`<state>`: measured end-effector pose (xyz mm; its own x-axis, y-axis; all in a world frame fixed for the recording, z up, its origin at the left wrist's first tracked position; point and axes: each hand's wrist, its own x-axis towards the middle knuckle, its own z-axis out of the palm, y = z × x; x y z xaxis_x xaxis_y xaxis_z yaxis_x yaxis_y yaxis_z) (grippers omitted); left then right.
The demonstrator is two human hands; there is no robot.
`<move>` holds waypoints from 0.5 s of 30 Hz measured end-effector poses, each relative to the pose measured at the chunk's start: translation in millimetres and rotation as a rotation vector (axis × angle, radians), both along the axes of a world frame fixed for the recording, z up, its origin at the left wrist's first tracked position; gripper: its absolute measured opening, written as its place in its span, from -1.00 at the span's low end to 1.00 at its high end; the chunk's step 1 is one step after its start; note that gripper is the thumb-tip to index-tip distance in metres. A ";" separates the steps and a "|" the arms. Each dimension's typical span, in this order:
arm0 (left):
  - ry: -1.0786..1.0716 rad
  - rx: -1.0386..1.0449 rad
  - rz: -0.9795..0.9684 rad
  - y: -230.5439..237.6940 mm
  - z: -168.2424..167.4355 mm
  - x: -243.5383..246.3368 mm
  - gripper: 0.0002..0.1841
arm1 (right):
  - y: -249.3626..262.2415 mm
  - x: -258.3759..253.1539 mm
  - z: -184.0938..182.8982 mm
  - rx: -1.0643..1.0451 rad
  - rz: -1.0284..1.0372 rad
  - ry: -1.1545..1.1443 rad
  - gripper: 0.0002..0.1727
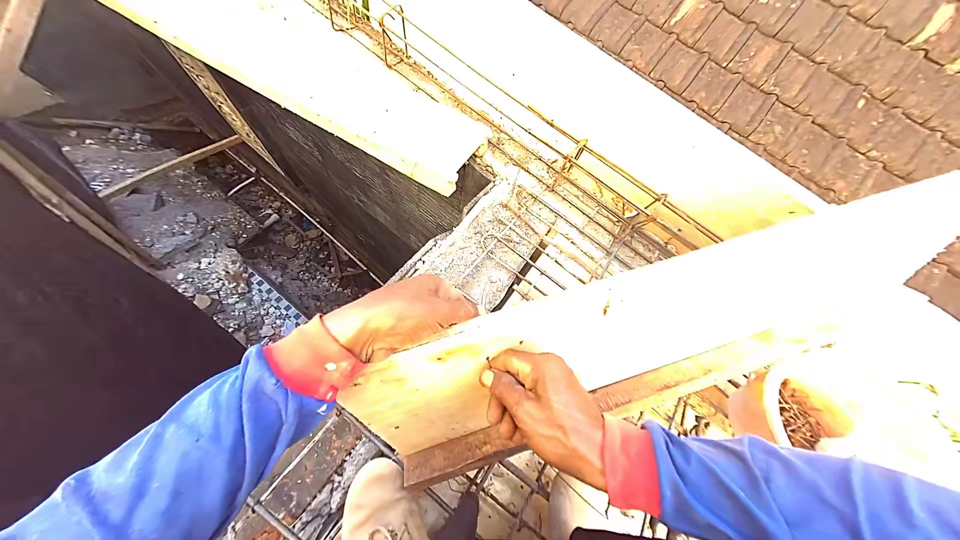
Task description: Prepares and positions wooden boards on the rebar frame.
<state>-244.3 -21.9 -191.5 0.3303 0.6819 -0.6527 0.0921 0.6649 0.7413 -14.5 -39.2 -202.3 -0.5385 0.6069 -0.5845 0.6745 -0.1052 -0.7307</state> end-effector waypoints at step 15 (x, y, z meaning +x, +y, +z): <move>0.157 -0.049 0.100 2.7 -10.1 17.0 -0.80 | 12.4 93.9 32.7 0.304 0.785 -0.225 -0.62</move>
